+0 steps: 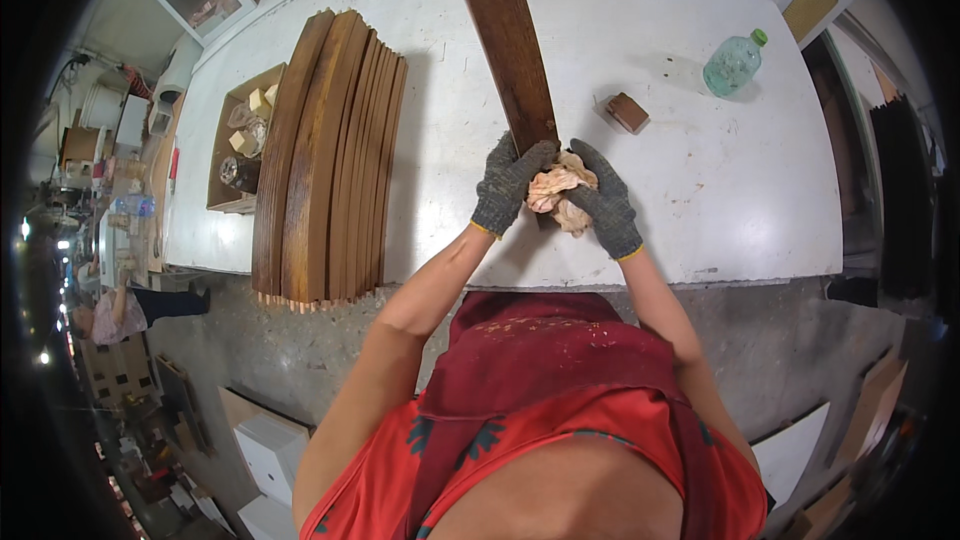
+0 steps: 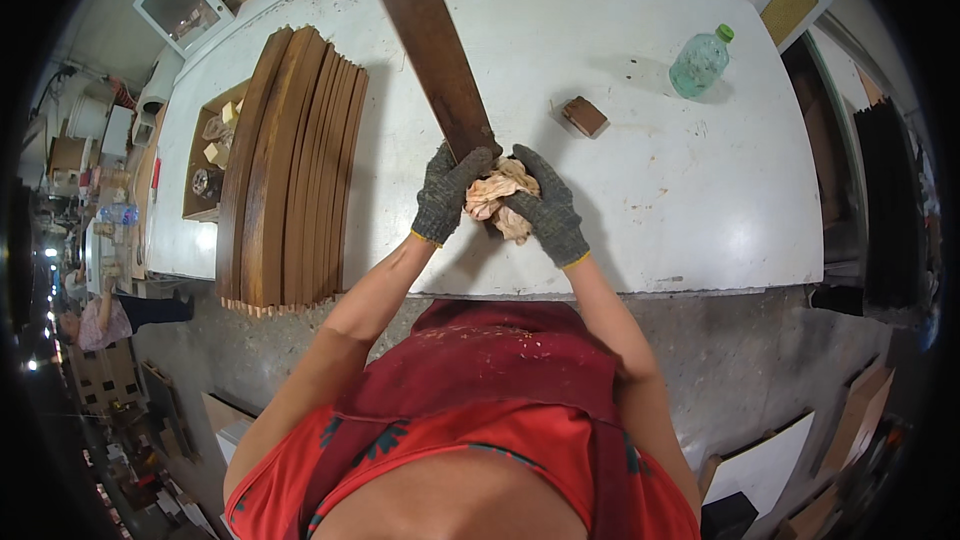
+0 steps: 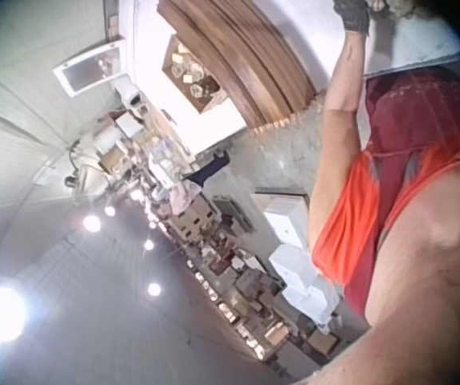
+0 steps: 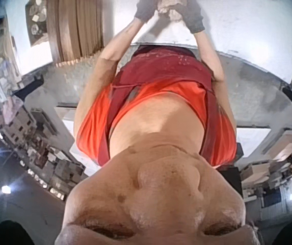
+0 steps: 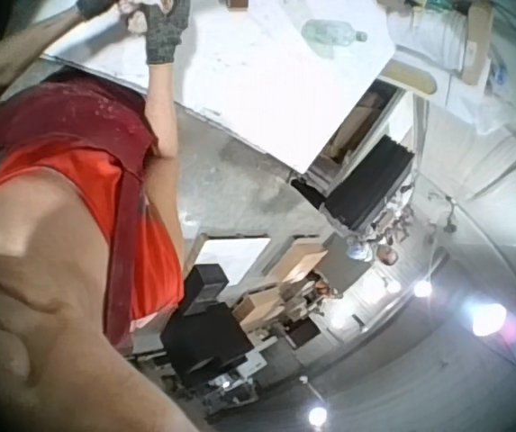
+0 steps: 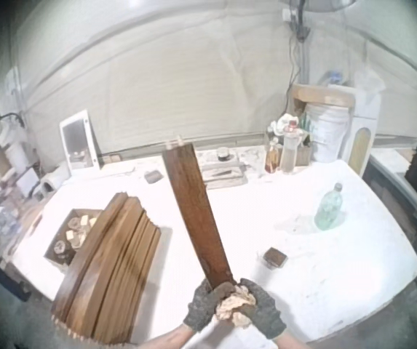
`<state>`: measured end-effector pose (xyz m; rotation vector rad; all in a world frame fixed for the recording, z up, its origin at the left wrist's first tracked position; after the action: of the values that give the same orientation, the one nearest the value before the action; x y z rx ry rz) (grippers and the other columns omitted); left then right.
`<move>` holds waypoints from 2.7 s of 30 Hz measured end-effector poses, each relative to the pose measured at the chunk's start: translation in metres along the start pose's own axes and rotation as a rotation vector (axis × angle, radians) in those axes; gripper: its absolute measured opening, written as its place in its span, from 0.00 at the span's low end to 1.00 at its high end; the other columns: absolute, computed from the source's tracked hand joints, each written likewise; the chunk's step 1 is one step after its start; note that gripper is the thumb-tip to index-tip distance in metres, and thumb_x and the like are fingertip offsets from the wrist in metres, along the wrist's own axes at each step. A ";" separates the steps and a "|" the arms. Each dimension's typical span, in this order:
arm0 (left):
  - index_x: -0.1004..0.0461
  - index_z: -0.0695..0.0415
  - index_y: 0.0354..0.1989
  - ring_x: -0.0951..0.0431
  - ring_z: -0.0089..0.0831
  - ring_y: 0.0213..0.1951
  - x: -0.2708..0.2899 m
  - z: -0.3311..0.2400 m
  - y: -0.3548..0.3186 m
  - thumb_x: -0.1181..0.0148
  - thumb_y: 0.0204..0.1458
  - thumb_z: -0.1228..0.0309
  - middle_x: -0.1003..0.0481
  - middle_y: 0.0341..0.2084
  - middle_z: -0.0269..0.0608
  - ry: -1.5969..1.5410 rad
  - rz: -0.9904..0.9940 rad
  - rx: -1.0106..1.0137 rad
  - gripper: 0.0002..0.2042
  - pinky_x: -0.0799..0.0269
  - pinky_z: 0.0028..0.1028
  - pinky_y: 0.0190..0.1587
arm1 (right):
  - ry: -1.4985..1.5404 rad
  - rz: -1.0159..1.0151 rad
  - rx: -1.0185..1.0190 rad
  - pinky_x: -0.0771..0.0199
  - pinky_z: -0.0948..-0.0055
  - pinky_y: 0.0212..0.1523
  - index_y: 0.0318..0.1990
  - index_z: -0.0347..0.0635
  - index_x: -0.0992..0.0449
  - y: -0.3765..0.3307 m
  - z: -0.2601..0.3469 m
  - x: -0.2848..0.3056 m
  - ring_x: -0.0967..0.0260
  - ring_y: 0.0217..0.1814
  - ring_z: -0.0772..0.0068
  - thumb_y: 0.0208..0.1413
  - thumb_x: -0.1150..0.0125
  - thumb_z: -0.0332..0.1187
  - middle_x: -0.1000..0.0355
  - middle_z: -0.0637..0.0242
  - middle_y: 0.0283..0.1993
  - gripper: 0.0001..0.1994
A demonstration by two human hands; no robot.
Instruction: The person sands the surfaces and edges of wooden planks using a sanding block, then wipes the dust off with a cloth and stacks the finished planks together.
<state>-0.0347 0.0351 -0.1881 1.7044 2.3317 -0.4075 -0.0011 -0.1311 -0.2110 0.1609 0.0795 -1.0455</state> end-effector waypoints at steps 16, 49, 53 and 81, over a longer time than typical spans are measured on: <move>0.34 0.55 0.60 0.25 0.37 0.50 0.201 0.106 -0.177 0.42 0.52 0.65 0.27 0.52 0.42 1.426 0.349 -0.645 0.26 0.33 0.34 0.56 | -0.766 0.801 0.619 0.58 0.54 0.71 0.55 0.53 0.26 -0.020 0.066 -0.137 0.38 0.61 0.57 0.52 0.39 0.45 0.29 0.66 0.53 0.22; 0.54 0.71 0.65 0.33 0.55 0.58 0.116 -0.182 -0.105 0.56 0.62 0.67 0.40 0.56 0.71 -0.964 0.005 -0.281 0.28 0.21 0.36 0.50 | -1.280 0.008 0.399 0.33 0.57 0.51 0.47 0.48 0.22 -0.003 -0.050 0.067 0.29 0.48 0.57 0.44 0.32 0.40 0.25 0.61 0.44 0.20; 0.47 0.68 0.64 0.40 0.50 0.63 0.112 -0.156 -0.120 0.60 0.65 0.66 0.41 0.60 0.64 -1.076 -0.285 -0.358 0.23 0.30 0.40 0.60 | -1.307 0.037 0.366 0.31 0.58 0.49 0.47 0.48 0.22 -0.001 -0.045 0.064 0.28 0.46 0.57 0.43 0.32 0.39 0.25 0.61 0.44 0.20; 0.44 0.76 0.59 0.35 0.51 0.60 0.135 -0.132 -0.118 0.49 0.61 0.65 0.37 0.57 0.67 -1.630 -0.097 -0.435 0.26 0.33 0.42 0.62 | -1.230 0.110 0.333 0.31 0.59 0.50 0.44 0.43 0.21 0.004 -0.047 0.069 0.28 0.45 0.54 0.41 0.30 0.35 0.24 0.60 0.42 0.19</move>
<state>-0.1902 0.1683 -0.0997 0.5006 1.0871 -0.7922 0.0376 -0.1802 -0.2667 -0.1953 -1.2030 -0.8942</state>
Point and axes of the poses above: each hand's wrist, its own y-axis towards the middle knuckle, its own x-axis out of the back of the hand, z = x × y, the point moved 2 cm from there along y, towards the middle knuckle
